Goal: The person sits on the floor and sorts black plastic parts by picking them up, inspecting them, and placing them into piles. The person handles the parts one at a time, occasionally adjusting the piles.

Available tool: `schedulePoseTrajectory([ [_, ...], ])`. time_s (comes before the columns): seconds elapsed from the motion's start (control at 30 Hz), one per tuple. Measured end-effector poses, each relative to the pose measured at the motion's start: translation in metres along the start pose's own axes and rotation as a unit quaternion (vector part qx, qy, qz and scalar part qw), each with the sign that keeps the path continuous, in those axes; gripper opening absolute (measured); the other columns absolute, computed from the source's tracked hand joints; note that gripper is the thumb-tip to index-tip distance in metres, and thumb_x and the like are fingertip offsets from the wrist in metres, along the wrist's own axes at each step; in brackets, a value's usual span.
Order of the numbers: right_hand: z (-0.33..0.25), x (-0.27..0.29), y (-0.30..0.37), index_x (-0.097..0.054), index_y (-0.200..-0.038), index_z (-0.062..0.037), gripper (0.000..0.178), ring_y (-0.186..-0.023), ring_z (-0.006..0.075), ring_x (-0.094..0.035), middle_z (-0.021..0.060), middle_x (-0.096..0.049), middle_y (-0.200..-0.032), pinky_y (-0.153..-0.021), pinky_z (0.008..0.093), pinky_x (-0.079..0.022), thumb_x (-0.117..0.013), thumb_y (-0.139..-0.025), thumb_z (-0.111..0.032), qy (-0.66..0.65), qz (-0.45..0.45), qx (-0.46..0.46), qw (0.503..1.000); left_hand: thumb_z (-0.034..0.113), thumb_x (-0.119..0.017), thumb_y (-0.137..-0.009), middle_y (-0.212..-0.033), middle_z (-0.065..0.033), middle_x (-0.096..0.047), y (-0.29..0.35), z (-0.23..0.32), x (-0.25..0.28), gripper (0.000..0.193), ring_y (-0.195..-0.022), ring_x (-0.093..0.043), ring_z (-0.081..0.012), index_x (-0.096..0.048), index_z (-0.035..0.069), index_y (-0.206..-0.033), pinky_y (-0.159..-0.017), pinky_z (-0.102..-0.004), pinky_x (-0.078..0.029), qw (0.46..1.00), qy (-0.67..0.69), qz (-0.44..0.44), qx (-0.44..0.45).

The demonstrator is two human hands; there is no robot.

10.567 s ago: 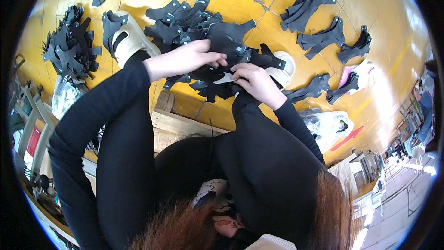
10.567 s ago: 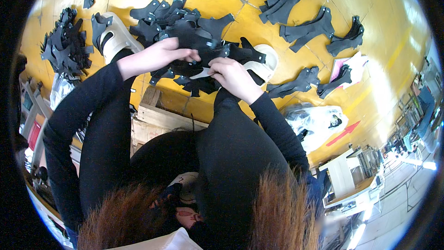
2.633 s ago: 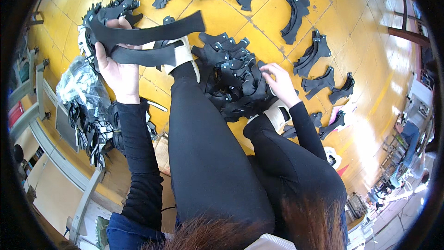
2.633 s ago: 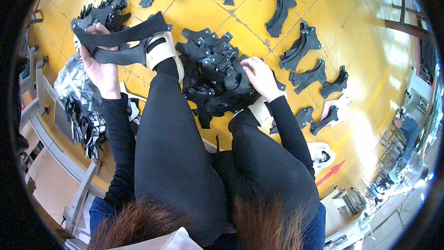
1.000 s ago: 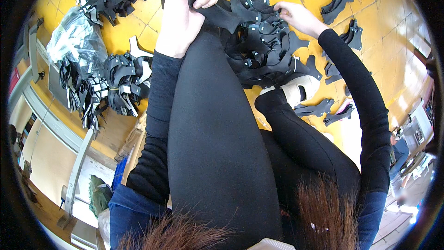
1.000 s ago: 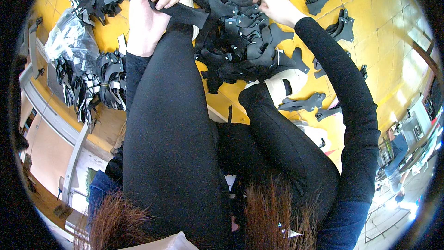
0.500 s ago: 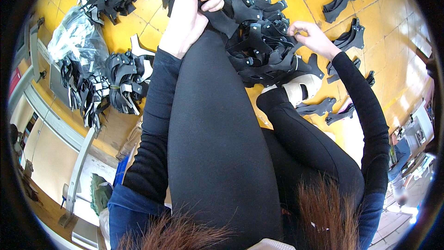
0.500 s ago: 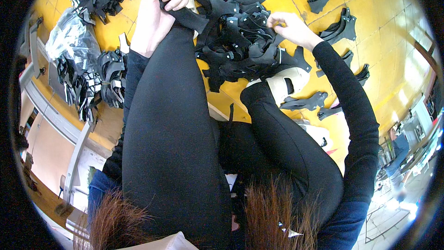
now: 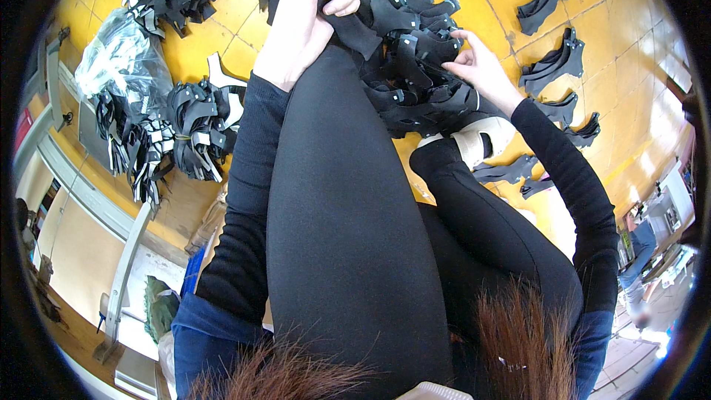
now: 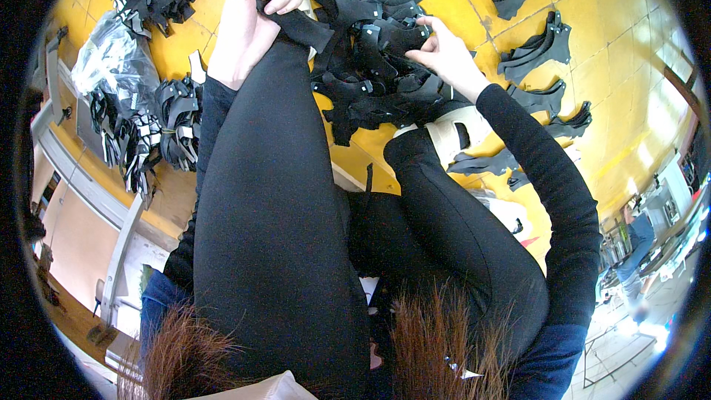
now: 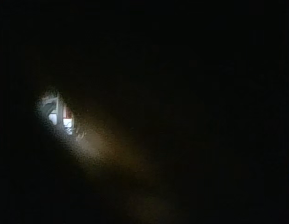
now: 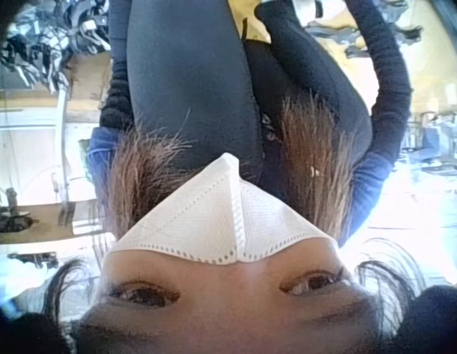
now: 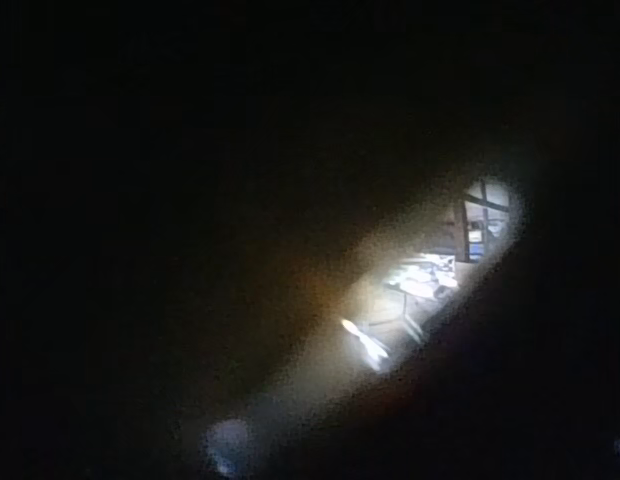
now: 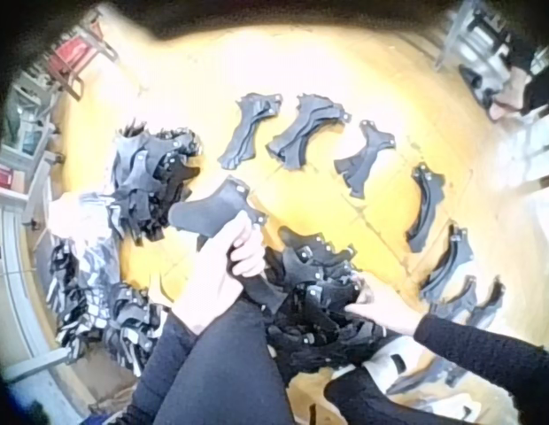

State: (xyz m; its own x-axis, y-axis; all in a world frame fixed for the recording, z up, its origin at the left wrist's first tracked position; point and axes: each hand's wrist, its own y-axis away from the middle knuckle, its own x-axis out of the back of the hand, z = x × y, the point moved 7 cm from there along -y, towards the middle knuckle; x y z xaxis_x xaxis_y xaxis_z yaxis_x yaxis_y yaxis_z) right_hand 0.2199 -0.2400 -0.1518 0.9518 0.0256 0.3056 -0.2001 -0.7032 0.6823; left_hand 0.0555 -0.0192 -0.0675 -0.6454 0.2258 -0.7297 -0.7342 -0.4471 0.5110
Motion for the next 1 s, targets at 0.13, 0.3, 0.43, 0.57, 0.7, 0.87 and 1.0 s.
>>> schedulePoseTrajectory([
  [0.13, -0.013, -0.002, 0.006, -0.046, -0.141, -0.0076, 0.077, -0.091, 0.0196, -0.055, 0.0105, -0.055, -0.101, -0.079, 0.031, -0.047, -0.079, -0.077, -0.034, 0.146, 0.008, 0.019, 0.989, 0.025, -0.048, -0.104, -0.064, 0.0049, -0.033, 0.0, 0.0, -0.001, 0.031, -0.052, -0.031, -0.0063, -0.041, 0.014, -0.076, -0.049, -0.0212, -0.028, 1.0, -0.007, -0.002, -0.002],
  [0.3, -0.035, -0.002, 0.035, -0.06, -0.107, -0.005, 0.048, -0.105, 0.0317, -0.055, 0.0149, -0.055, -0.11, -0.09, 0.0416, -0.045, -0.08, -0.075, -0.034, 0.225, 0.112, 0.142, 0.957, 0.025, -0.048, -0.104, -0.064, 0.0048, -0.033, 0.0, 0.001, -0.002, 0.031, -0.052, -0.031, -0.0064, -0.042, 0.014, -0.076, -0.05, -0.021, -0.028, 1.0, -0.015, -0.003, -0.004],
  [0.43, -0.036, -0.017, 0.047, -0.063, -0.086, -0.0055, 0.024, -0.088, 0.0305, -0.06, 0.0103, -0.063, -0.094, -0.084, 0.0399, -0.044, -0.073, -0.083, -0.027, 0.142, 0.041, 0.219, 0.964, 0.025, -0.048, -0.104, -0.064, 0.0046, -0.034, 0.0, 0.001, -0.002, 0.031, -0.052, -0.032, -0.0065, -0.042, 0.014, -0.076, -0.05, -0.0211, -0.028, 1.0, -0.021, -0.004, -0.007],
  [0.57, -0.043, -0.02, 0.05, -0.064, -0.082, -0.0068, 0.025, -0.077, 0.0288, -0.059, 0.0081, -0.064, -0.078, -0.072, 0.038, -0.047, -0.067, -0.088, -0.031, 0.157, 0.003, 0.223, 0.962, 0.026, -0.048, -0.104, -0.064, 0.0046, -0.034, -0.002, -0.002, 0.004, 0.032, -0.052, -0.032, -0.0067, -0.041, 0.014, -0.076, -0.05, -0.0214, -0.029, 1.0, -0.023, -0.006, -0.006],
  [0.7, -0.018, -0.011, 0.024, -0.066, -0.085, -0.004, 0.025, -0.061, 0.0289, -0.06, 0.0109, -0.065, -0.07, -0.062, 0.0388, -0.048, -0.064, -0.088, -0.029, 0.118, 0.012, 0.042, 0.992, 0.028, -0.048, -0.104, -0.064, 0.0046, -0.034, -0.003, -0.002, 0.0, 0.032, -0.052, -0.033, -0.0067, -0.041, 0.014, -0.076, -0.05, -0.0214, -0.029, 1.0, -0.026, -0.006, -0.001],
  [0.87, -0.018, -0.023, 0.007, -0.062, -0.102, -0.0085, 0.029, -0.064, 0.0286, -0.066, 0.0099, -0.066, -0.067, -0.062, 0.0385, -0.05, -0.07, -0.081, -0.027, 0.153, -0.013, 0.046, 0.987, 0.028, -0.048, -0.104, -0.063, 0.0049, -0.034, -0.004, -0.003, 0.004, 0.032, -0.051, -0.033, -0.0068, -0.041, 0.014, -0.076, -0.05, -0.0214, -0.029, 1.0, -0.029, 0.0, 0.002],
  [1.0, -0.022, -0.025, 0.006, -0.041, -0.141, -0.0161, 0.078, -0.086, 0.0285, -0.064, 0.0095, -0.065, -0.089, -0.077, 0.0389, -0.049, -0.077, -0.073, -0.023, 0.252, 0.007, 0.033, 0.967, 0.027, -0.048, -0.104, -0.063, 0.0049, -0.034, -0.003, -0.003, 0.007, 0.032, -0.05, -0.032, -0.0069, -0.042, 0.014, -0.076, -0.05, -0.0214, -0.029, 1.0, -0.017, 0.003, 0.003],
])
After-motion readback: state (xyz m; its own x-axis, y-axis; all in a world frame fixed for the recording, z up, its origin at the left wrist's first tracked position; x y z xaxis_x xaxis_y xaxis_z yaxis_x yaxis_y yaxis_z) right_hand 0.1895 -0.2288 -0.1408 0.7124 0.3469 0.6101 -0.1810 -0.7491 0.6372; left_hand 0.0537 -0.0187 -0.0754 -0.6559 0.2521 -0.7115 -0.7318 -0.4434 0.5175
